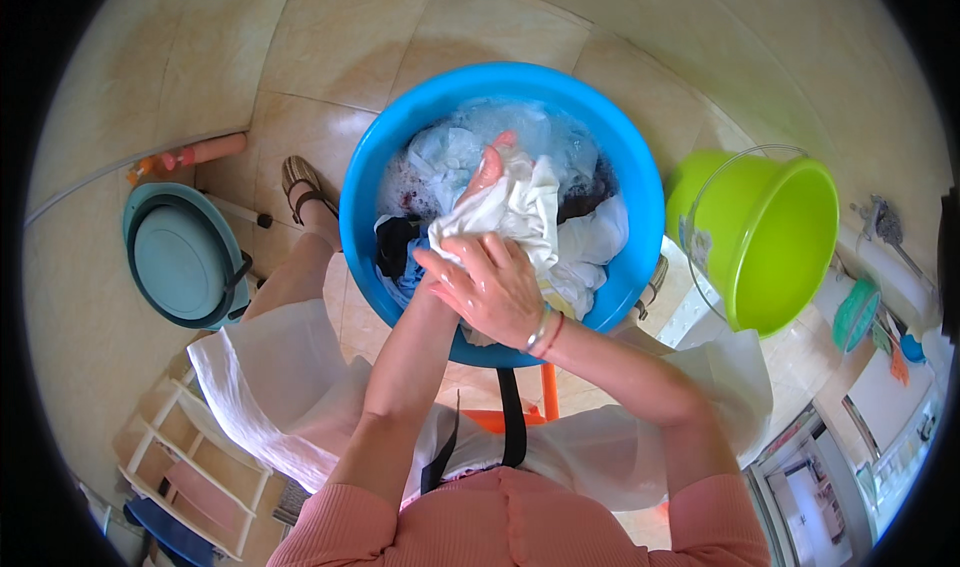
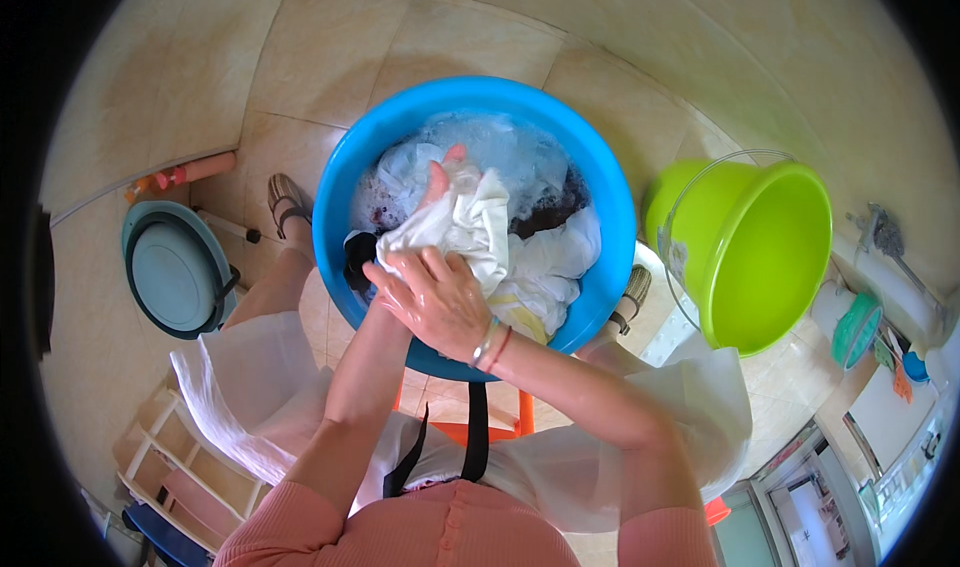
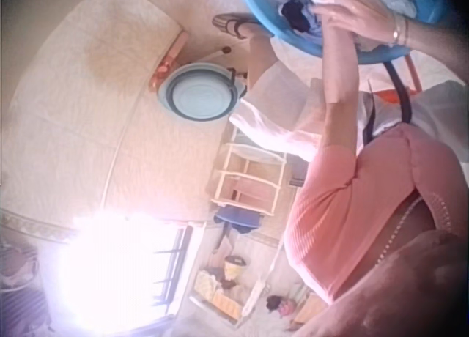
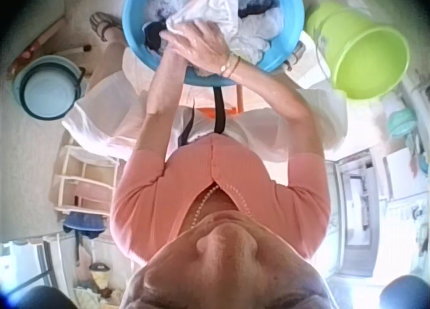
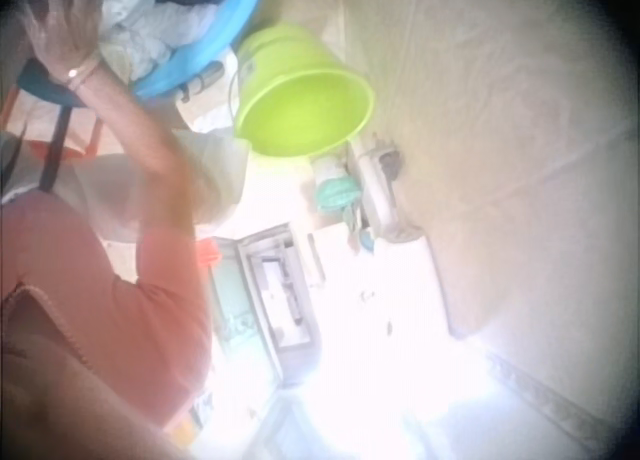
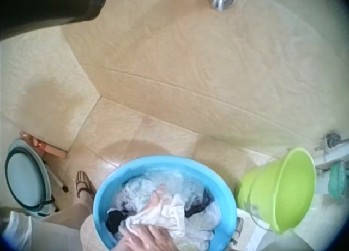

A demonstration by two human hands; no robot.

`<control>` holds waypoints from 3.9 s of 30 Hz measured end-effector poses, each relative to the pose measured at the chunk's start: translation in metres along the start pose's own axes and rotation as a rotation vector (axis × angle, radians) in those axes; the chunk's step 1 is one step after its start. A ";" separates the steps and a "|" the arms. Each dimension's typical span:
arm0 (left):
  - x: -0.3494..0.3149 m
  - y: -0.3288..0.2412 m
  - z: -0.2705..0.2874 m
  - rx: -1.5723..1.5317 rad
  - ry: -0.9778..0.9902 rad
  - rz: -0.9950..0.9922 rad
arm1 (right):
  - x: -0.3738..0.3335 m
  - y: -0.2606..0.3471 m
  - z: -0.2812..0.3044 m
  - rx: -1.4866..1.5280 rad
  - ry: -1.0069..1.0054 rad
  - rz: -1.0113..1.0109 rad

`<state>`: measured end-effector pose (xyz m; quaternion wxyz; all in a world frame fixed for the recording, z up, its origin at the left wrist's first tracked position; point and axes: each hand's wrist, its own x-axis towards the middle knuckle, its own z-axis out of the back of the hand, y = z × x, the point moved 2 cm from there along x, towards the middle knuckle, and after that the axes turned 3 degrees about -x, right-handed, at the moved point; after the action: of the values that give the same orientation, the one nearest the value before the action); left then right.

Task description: The person hand washes clothes in a blue basin filled with soapy water. They repeatedly submerge, agitate, and wring various garments, including white and dark-colored items, using both hands.

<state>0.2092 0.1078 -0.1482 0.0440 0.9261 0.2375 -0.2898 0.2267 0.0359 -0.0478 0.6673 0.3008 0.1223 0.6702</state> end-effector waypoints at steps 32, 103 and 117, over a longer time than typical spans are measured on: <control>0.066 -0.045 0.090 1.722 -0.586 -0.197 | -0.041 -0.217 -0.120 -0.259 0.270 -0.564; -0.031 -0.001 0.002 0.020 -0.146 0.122 | -0.006 -0.027 0.045 0.528 0.285 -0.240; -0.086 0.042 -0.037 0.742 0.027 -0.255 | -0.019 -0.041 0.056 1.568 0.063 -0.945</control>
<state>0.1855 0.0432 -0.0721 -0.3333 0.8460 0.2301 -0.3468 0.2907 0.0070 -0.0309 0.4732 0.5681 0.6706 0.0603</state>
